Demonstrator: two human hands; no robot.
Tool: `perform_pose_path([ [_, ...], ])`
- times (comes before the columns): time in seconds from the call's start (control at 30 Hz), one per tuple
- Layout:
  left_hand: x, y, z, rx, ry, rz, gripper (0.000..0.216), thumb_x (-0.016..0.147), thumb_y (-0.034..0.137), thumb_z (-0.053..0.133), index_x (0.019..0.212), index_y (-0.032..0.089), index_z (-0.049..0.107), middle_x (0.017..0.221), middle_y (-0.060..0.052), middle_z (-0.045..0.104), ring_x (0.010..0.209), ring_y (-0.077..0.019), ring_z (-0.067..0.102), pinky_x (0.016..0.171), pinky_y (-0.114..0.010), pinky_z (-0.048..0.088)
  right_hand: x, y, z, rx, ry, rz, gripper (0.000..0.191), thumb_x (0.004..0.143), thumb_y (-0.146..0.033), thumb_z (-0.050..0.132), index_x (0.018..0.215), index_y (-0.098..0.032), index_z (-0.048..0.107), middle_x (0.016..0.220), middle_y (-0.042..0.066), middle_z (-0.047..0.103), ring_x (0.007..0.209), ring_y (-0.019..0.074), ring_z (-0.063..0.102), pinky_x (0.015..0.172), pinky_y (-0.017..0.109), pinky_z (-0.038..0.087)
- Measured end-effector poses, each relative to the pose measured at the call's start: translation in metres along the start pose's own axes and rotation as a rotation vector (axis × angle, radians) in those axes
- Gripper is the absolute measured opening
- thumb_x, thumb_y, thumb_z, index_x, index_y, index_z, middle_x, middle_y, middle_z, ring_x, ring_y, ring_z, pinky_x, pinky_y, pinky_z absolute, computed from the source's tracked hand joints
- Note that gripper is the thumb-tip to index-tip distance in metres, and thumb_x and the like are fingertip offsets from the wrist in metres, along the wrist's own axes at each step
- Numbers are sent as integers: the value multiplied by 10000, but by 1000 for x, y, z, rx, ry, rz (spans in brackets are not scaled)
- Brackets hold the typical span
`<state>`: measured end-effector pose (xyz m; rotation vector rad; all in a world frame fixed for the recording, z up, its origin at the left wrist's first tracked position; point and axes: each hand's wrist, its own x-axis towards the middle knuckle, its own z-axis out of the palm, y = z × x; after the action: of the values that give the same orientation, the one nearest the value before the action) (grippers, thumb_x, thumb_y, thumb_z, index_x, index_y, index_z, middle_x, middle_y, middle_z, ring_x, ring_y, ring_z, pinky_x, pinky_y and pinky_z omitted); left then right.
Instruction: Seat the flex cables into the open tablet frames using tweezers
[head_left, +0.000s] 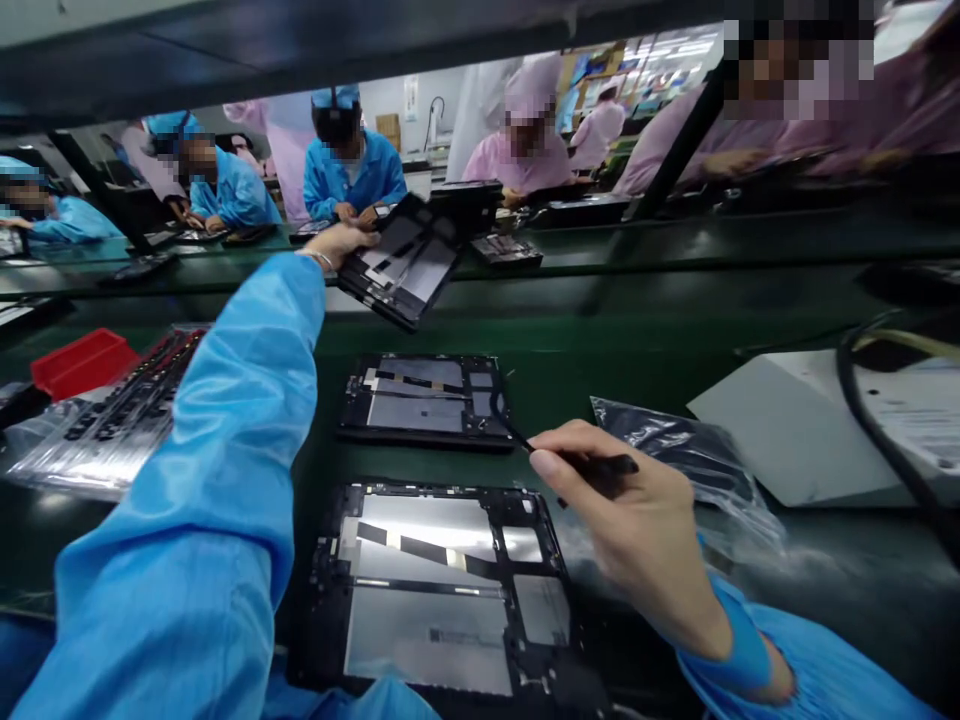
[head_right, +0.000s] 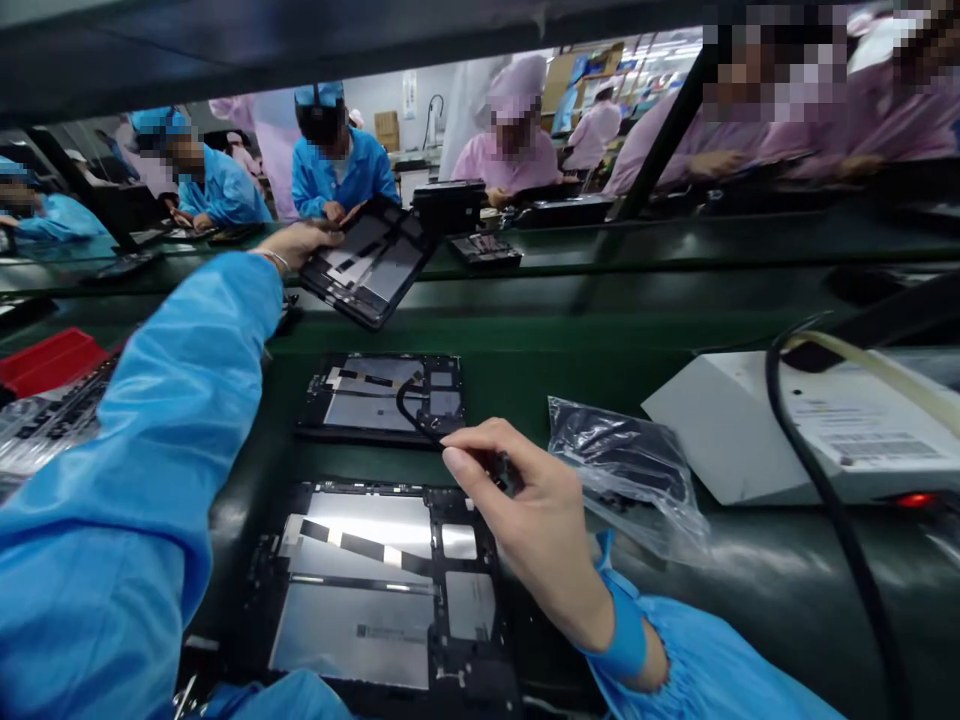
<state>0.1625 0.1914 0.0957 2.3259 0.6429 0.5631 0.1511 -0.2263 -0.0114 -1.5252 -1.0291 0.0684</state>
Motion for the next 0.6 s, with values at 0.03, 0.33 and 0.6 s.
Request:
perform_pose_path([
  [0.03, 1, 6, -7, -18, -76, 1, 257, 1022, 169, 516, 1219, 20, 590, 1105, -80, 704, 1007, -155, 656, 977, -387, 519, -1, 1, -1, 10, 8, 15, 84, 918, -270, 663, 843, -269, 699, 806, 0, 645, 683, 155, 559, 580, 288, 432],
  [0.33, -35, 24, 39, 40, -704, 11, 388, 871, 208, 639, 1254, 216, 700, 1028, 19, 737, 1030, -174, 688, 893, -242, 515, -1, 6, -4, 142, -21, 69, 122, 910, -278, 676, 791, -248, 677, 783, 4, 612, 735, 168, 537, 625, 302, 408],
  [0.6, -50, -1, 65, 140, -784, -48, 418, 864, 281, 644, 1277, 244, 695, 929, 1, 723, 958, -183, 681, 861, -283, 524, 5, 11, -2, 60, -146, 106, 116, 918, -304, 653, 821, -248, 682, 824, -2, 626, 777, 169, 560, 695, 314, 409],
])
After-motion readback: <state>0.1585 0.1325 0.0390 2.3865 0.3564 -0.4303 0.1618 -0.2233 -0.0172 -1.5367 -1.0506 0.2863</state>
